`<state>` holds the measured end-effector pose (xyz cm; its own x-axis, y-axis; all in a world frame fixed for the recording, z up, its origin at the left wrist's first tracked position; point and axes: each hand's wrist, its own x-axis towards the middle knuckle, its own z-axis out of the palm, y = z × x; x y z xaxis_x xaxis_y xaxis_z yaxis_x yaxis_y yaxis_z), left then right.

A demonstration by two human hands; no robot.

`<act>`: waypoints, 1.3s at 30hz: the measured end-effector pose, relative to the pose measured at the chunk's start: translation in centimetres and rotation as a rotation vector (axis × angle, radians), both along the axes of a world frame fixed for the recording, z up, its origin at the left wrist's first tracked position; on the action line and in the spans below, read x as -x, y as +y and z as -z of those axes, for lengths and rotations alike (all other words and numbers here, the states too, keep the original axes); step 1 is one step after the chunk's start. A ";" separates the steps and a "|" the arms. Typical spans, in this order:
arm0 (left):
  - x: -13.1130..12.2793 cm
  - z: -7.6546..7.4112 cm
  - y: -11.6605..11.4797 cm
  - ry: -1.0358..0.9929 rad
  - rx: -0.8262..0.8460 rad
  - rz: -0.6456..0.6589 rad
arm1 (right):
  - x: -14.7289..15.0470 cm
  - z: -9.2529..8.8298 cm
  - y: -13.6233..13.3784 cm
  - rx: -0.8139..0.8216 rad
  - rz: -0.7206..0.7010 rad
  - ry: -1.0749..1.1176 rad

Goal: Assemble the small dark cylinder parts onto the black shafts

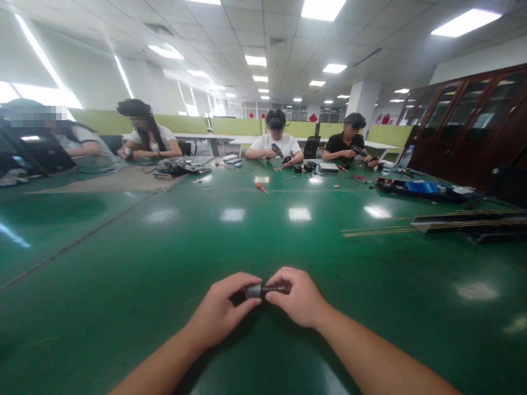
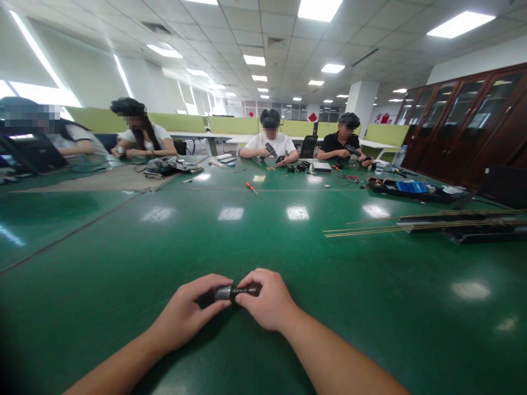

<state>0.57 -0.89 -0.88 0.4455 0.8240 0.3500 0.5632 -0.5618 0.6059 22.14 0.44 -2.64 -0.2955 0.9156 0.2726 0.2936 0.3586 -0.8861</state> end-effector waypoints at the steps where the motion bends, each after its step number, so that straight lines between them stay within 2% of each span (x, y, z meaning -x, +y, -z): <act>1: 0.0 0.0 0.0 -0.002 -0.003 -0.005 | 0.0 0.0 0.0 0.003 0.002 0.001; 39: 0.2 0.1 0.1 -0.014 -0.055 -0.035 | 0.1 0.6 0.2 0.063 0.013 0.047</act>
